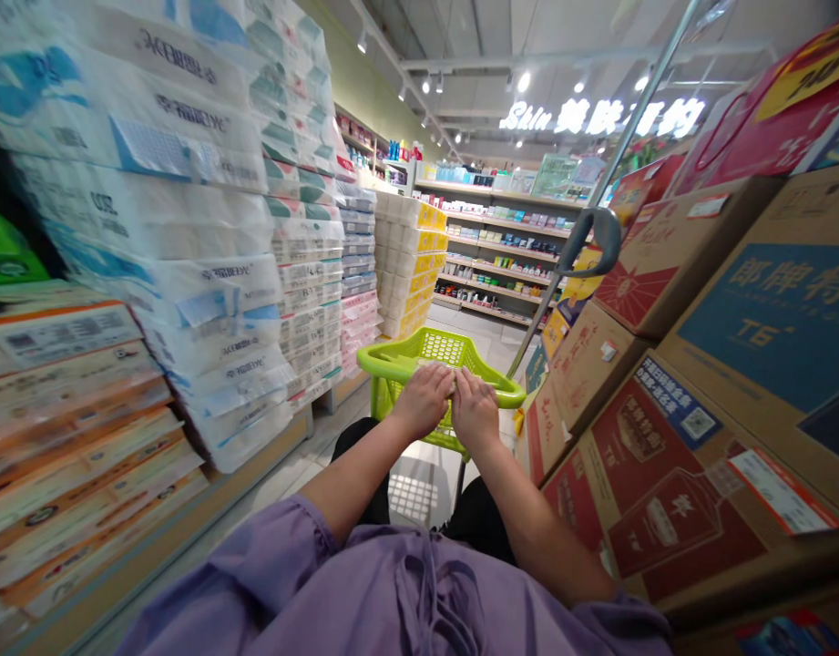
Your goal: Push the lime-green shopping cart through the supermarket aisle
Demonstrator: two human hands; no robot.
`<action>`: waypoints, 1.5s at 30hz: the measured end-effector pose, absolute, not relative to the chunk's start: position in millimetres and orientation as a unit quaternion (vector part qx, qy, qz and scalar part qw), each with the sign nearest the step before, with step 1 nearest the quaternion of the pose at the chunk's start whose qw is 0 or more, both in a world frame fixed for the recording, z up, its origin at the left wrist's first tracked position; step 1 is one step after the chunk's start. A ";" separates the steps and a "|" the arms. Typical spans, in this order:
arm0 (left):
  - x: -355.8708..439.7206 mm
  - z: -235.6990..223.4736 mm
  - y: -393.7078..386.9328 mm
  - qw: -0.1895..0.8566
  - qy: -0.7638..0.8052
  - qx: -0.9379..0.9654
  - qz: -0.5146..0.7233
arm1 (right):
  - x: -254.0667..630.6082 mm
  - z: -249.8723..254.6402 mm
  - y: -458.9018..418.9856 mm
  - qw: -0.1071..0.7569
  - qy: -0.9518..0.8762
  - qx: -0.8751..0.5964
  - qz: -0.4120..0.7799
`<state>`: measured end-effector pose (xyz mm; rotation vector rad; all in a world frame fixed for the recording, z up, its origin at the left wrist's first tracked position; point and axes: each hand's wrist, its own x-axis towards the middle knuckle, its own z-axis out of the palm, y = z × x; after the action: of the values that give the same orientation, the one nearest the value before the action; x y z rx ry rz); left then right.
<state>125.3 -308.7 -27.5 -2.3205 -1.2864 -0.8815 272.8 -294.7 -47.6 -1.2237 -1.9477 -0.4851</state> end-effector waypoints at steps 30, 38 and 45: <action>124.1 -20.3 -310.2 0.123 -0.504 -0.778 -0.355 | 267.5 -39.7 -299.5 0.417 -0.780 -0.445 -0.141; 138.8 -10.2 -300.2 0.051 -0.585 -0.707 -0.394 | 270.0 -18.9 -316.6 0.331 -0.823 -0.440 -0.142; 153.5 1.5 -308.6 -0.035 -0.546 -0.707 -0.449 | 268.2 -13.8 -316.6 0.299 -0.824 -0.466 -0.118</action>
<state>153.5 -308.6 1.5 -2.2712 -1.7546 -1.4429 268.2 -316.6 -13.8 -1.2382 -2.1887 -0.3128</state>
